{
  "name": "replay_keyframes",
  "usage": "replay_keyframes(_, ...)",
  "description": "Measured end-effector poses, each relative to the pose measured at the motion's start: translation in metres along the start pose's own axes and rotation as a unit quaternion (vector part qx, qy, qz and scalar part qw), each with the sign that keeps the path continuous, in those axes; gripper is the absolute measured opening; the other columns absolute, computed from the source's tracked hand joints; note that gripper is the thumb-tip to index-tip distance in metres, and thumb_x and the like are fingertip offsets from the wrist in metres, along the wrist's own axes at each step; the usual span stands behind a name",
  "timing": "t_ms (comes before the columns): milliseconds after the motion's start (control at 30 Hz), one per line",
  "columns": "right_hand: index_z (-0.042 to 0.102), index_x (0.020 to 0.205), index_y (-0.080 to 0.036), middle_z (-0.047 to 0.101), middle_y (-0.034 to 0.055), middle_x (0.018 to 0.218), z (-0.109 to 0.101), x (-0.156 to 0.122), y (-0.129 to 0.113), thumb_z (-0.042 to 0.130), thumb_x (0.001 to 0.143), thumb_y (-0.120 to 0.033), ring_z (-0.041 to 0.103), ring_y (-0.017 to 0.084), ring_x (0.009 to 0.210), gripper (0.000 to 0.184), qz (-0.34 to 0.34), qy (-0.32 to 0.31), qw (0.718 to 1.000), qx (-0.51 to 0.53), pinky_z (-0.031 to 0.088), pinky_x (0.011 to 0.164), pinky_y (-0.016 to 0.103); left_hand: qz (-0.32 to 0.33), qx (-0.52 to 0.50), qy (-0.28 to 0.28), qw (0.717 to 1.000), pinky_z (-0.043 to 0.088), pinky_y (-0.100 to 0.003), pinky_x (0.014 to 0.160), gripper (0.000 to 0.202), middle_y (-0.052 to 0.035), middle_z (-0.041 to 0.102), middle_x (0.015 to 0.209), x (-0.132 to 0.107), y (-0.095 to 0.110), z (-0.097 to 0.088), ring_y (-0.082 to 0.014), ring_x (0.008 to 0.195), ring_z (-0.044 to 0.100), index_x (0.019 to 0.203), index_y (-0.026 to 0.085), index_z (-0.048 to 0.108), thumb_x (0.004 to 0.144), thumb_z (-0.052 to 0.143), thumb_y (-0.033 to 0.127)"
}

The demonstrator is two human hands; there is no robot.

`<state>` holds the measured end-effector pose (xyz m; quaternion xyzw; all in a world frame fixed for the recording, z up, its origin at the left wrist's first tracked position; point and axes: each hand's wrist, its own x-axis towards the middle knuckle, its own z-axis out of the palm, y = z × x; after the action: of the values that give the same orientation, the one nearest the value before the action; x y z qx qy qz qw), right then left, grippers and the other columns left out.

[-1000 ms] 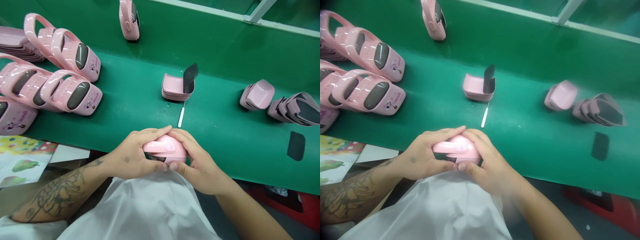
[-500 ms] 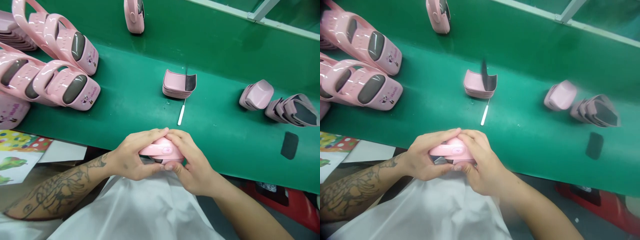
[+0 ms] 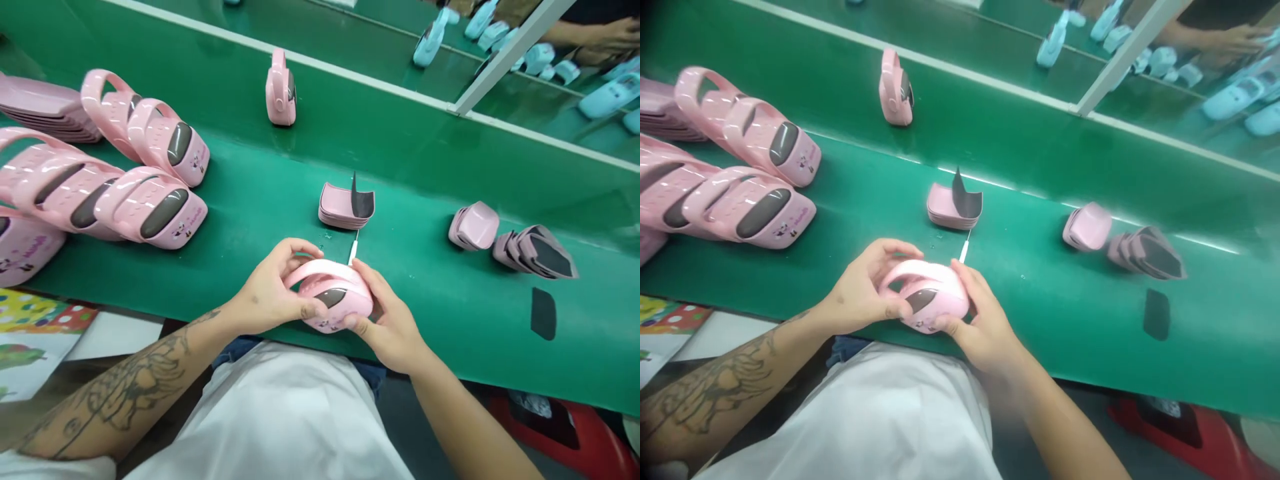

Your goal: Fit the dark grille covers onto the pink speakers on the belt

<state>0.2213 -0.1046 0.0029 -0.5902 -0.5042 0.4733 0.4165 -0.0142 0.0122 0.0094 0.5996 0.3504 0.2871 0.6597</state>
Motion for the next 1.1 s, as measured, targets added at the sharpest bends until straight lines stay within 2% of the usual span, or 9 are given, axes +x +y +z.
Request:
replay_keyframes(100, 0.046, 0.164, -0.029, 0.051, 0.0149, 0.168, 0.014, -0.001, 0.001, 0.085, 0.086, -0.060, 0.052, 0.040, 0.154, 0.092, 0.013, 0.094, 0.979, 0.183, 0.043, 0.127, 0.063, 0.013, -0.089, 0.004, 0.996, 0.056, -0.047, 0.117, 0.091, -0.0188, 0.063, 0.156, -0.001, -0.010, 0.008, -0.0378, 0.146, 0.062, 0.146, 0.026, 0.060, 0.068, 0.104, 0.037)
replay_keyframes(267, 0.037, 0.170, -0.031, 0.060, 0.0151, 0.162, 0.044, -0.005, 0.002, 0.061, 0.100, -0.067, 0.062, 0.039, 0.146, 0.082, -0.034, 0.098, 0.942, 0.320, 0.052, 0.120, 0.064, 0.000, -0.153, -0.053, 0.987, 0.049, -0.054, 0.124, 0.098, -0.0194, 0.055, 0.167, -0.008, -0.015, 0.025, -0.0424, 0.153, 0.054, 0.163, 0.026, 0.053, 0.079, 0.095, 0.055)
replay_keyframes(433, 0.017, 0.175, -0.040, 0.029, 0.0085, 0.183, 0.030, -0.014, 0.012, 0.064, 0.103, -0.059, 0.034, 0.036, 0.167, 0.088, -0.060, 0.098, 0.991, 0.074, 0.037, 0.131, 0.068, 0.186, 0.129, 0.029, 0.974, 0.056, -0.044, 0.116, 0.088, -0.0124, 0.071, 0.147, -0.011, -0.002, 0.011, -0.0341, 0.134, 0.069, 0.156, 0.030, 0.062, 0.076, 0.097, 0.035)
replay_keyframes(533, 0.017, 0.175, -0.042, 0.020, 0.0085, 0.185, 0.016, -0.011, 0.008, 0.072, 0.100, -0.058, 0.021, 0.039, 0.171, 0.094, -0.144, 0.080, 0.975, -0.146, 0.029, 0.133, 0.072, 0.216, 0.257, 0.017, 0.942, 0.056, -0.042, 0.115, 0.093, -0.0114, 0.073, 0.145, -0.012, 0.000, -0.003, -0.0322, 0.133, 0.070, 0.158, 0.029, 0.059, 0.073, 0.098, 0.030)
replay_keyframes(633, 0.031, 0.171, -0.038, 0.047, 0.0154, 0.169, 0.013, 0.003, -0.005, 0.071, 0.100, -0.058, 0.046, 0.039, 0.156, 0.084, -0.224, 0.021, 0.940, -0.256, 0.039, 0.126, 0.070, 0.227, 0.254, -0.019, 0.940, 0.052, -0.046, 0.122, 0.090, -0.0121, 0.072, 0.148, -0.011, -0.008, -0.011, -0.0337, 0.138, 0.067, 0.154, 0.030, 0.062, 0.074, 0.099, 0.047)
replay_keyframes(733, 0.042, 0.164, -0.031, 0.059, 0.0168, 0.150, 0.017, 0.015, -0.018, 0.064, 0.105, -0.057, 0.060, 0.036, 0.138, 0.068, -0.235, 0.012, 0.930, -0.281, 0.052, 0.115, 0.062, 0.208, 0.205, -0.062, 0.954, 0.042, -0.054, 0.130, 0.108, -0.0149, 0.057, 0.166, -0.010, -0.021, -0.016, -0.0391, 0.152, 0.055, 0.167, 0.033, 0.047, 0.074, 0.096, 0.059)
replay_keyframes(800, 0.043, 0.163, -0.027, 0.059, 0.0179, 0.148, 0.018, 0.019, -0.027, 0.059, 0.107, -0.055, 0.060, 0.035, 0.136, 0.064, -0.215, 0.002, 0.934, -0.285, 0.055, 0.111, 0.059, 0.168, 0.154, -0.073, 0.971, 0.040, -0.057, 0.131, 0.116, -0.0160, 0.047, 0.173, -0.010, -0.028, -0.018, -0.0415, 0.157, 0.049, 0.172, 0.034, 0.036, 0.076, 0.096, 0.058)
replay_keyframes(900, 0.045, 0.162, -0.025, 0.058, 0.0173, 0.149, 0.016, 0.019, -0.038, 0.059, 0.108, -0.048, 0.059, 0.035, 0.137, 0.060, -0.173, -0.033, 0.937, -0.303, 0.055, 0.112, 0.058, 0.141, 0.104, -0.055, 0.983, 0.043, -0.058, 0.129, 0.111, -0.0159, 0.056, 0.167, -0.007, -0.034, -0.017, -0.0423, 0.152, 0.056, 0.167, 0.033, 0.049, 0.071, 0.100, 0.054)
replay_keyframes(1100, 0.040, 0.163, -0.029, 0.053, 0.0133, 0.165, 0.011, 0.016, -0.052, 0.065, 0.105, -0.051, 0.051, 0.036, 0.150, 0.067, -0.139, -0.057, 0.937, -0.315, 0.047, 0.121, 0.060, 0.246, 0.113, -0.018, 0.962, 0.055, -0.057, 0.120, 0.106, -0.0156, 0.072, 0.150, 0.005, -0.028, -0.003, -0.0409, 0.137, 0.070, 0.155, 0.031, 0.064, 0.060, 0.106, 0.049)
